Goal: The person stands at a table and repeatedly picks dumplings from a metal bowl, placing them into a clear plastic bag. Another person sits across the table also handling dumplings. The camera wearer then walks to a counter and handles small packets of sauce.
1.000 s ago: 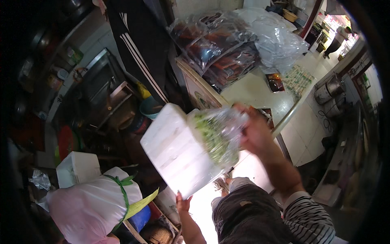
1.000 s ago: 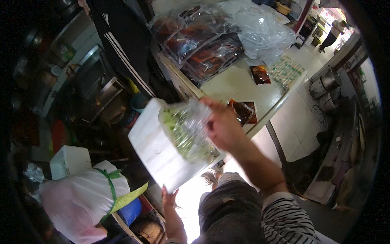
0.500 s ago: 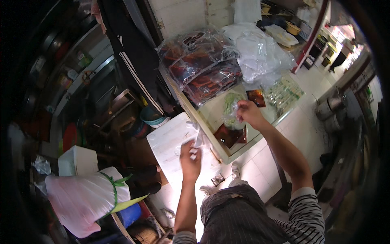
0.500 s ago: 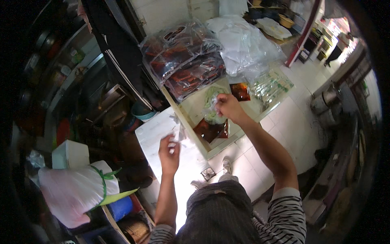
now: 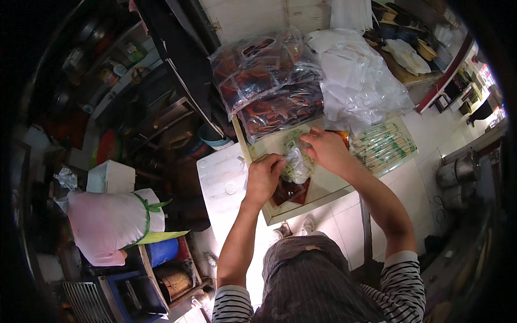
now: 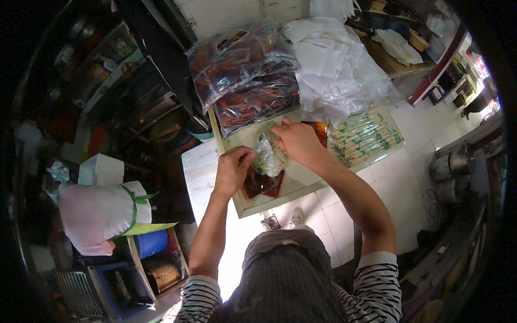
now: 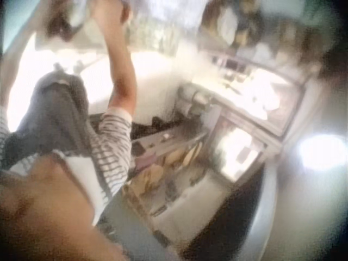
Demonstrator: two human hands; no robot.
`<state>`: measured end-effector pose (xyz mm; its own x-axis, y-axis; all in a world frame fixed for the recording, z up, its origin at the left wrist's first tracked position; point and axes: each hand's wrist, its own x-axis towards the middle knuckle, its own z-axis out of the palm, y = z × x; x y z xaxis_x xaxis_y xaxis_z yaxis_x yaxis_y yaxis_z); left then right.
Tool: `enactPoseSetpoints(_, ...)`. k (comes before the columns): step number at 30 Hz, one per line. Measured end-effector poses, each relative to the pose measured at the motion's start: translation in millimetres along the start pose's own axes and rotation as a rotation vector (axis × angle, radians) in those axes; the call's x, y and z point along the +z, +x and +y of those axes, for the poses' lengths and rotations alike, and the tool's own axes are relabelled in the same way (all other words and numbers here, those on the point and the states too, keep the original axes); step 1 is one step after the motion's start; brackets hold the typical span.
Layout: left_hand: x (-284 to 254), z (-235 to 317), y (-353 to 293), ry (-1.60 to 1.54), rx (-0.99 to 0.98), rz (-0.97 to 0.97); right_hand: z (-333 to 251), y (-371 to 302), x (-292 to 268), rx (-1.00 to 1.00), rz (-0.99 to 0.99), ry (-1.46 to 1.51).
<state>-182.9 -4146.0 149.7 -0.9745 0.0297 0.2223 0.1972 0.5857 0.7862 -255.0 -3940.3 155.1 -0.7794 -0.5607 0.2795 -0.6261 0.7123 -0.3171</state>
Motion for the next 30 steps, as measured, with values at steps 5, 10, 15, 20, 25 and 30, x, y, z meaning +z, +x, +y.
enactPoseSetpoints(5,-19.2,-9.5,-5.3,0.187,0.108,0.045,14.0,-3.5,-15.1,-0.066,0.063,-0.232)
enactPoseSetpoints(10,-38.9,-56.8,-29.1,-0.067,0.000,0.299,14.6,-24.7,-22.5,0.121,0.078,-0.033)
enactPoseSetpoints(15,-10.9,-199.8,-116.1,0.451,-0.061,0.073,-31.3,-41.8,-23.3,0.216,0.423,0.298)
enactPoseSetpoints(20,22.0,-216.5,-106.7,0.175,-0.327,0.030,-53.4,-66.7,-2.2,0.257,0.338,0.314)
enactPoseSetpoints(25,12.5,-221.8,-104.7,0.189,-0.139,0.209,-71.9,-83.7,5.2,0.288,0.319,0.331)
enactPoseSetpoints(30,-3.4,-224.8,-100.7,0.113,-0.107,0.083,-100.1,-99.0,4.3,0.357,0.290,0.388)
